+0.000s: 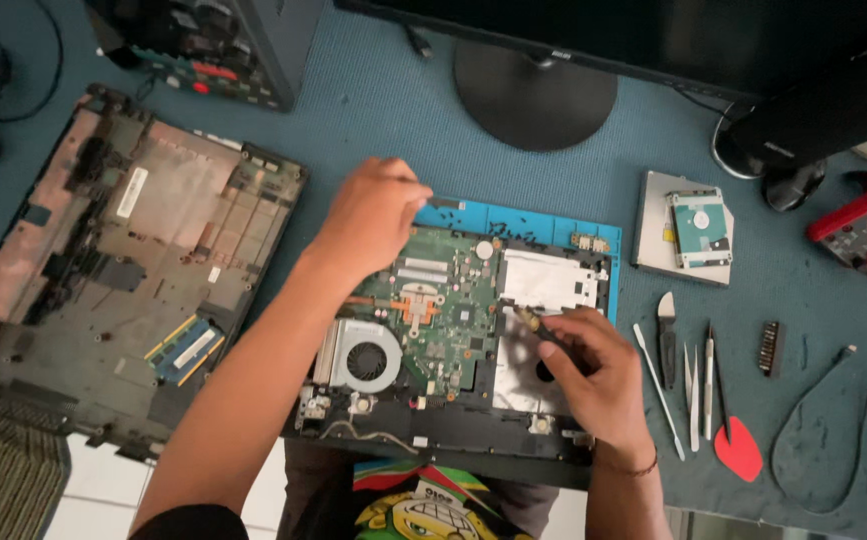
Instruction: The person works on a disassembled laptop motherboard, using a screwdriver to remove screws from the chassis and components. They then use their hands to disconnect cables and remove parts from the motherboard.
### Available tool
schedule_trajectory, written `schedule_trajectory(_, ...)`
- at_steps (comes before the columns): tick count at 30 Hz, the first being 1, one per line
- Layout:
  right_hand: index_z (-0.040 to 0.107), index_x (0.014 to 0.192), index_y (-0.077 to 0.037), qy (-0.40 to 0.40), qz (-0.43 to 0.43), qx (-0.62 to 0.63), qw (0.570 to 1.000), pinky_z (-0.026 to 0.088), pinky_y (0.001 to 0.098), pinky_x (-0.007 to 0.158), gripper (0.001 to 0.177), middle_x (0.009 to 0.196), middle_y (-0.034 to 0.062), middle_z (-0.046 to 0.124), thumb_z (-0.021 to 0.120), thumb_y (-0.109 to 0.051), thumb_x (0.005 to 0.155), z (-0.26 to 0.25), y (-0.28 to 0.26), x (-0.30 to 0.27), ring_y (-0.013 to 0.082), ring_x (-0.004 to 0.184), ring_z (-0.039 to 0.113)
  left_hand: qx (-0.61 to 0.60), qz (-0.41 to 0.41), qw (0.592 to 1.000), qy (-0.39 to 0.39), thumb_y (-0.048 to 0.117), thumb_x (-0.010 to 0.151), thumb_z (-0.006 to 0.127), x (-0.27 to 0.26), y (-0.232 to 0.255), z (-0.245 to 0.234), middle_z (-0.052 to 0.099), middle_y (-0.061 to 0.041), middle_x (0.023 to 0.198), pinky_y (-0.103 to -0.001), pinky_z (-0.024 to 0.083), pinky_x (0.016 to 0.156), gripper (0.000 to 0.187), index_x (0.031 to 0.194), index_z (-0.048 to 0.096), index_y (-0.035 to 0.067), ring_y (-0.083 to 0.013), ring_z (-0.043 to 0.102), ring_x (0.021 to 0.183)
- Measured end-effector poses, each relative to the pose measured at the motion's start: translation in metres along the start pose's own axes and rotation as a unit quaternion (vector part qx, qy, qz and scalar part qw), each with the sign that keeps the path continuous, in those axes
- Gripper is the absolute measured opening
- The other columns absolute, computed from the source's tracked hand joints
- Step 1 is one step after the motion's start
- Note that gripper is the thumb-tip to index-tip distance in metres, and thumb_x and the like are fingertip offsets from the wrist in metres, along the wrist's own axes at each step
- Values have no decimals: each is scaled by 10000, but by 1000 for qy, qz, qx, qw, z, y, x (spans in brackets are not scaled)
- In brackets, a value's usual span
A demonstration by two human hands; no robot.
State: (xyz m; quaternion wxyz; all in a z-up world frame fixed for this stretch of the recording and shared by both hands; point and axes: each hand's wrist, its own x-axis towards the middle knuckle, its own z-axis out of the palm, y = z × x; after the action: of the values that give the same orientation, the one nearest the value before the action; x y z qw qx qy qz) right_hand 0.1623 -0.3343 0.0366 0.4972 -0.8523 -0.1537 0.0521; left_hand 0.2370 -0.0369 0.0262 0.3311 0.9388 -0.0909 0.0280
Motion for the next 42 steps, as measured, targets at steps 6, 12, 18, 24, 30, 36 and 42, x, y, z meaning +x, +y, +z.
schedule_trajectory(6,677,1042,28,31,19,95,995,482,301,613,191,755,80,588,589,-19,879,5,7,-17,137,652,552,21,65,986,149,112,881,608,-46,-14,-12,613,-59,868,-407,499,742,130,928,725,146,-317,593,834)
schedule_trajectory(12,649,1081,92,3,14,95,995,402,243,423,251,677,104,525,619,26,840,10,23,-22,102,475,492,-92,33,971,218,66,959,534,-114,14,-19,579,-91,952,-424,471,850,160,1000,688,43,-330,568,965)
schedule_trajectory(18,697,969,39,-35,26,91,995,419,235,405,198,563,107,587,708,-10,778,24,5,-19,89,456,479,-77,40,969,230,113,913,601,-144,3,-13,597,-88,990,-440,454,889,137,1001,703,92,-336,568,995)
schedule_trajectory(24,689,984,31,-66,22,75,995,455,248,462,225,634,99,600,711,-53,777,30,1,-20,101,535,535,-61,50,970,231,131,917,598,-140,-4,-25,595,-75,996,-424,443,885,145,1015,700,102,-316,570,1001)
schedule_trajectory(30,657,1000,54,-66,19,84,994,431,244,449,225,635,134,624,675,-14,787,28,-3,-19,120,502,539,11,31,978,206,133,931,575,-130,-14,-24,587,-94,906,-419,454,759,146,995,699,88,-312,578,836)
schedule_trajectory(36,676,943,41,-93,-35,-27,995,433,286,432,203,597,166,637,723,-61,773,32,-40,-4,181,469,580,32,4,986,161,80,818,691,-107,-19,-16,593,-133,944,-437,455,738,285,1101,669,61,-345,577,857)
schedule_trajectory(42,653,995,21,-178,-151,-117,965,466,381,464,144,605,168,623,602,-63,891,50,-79,46,314,484,618,68,64,990,103,71,704,767,-93,-26,-23,576,-118,1109,-473,448,756,587,1256,567,93,-374,516,1009)
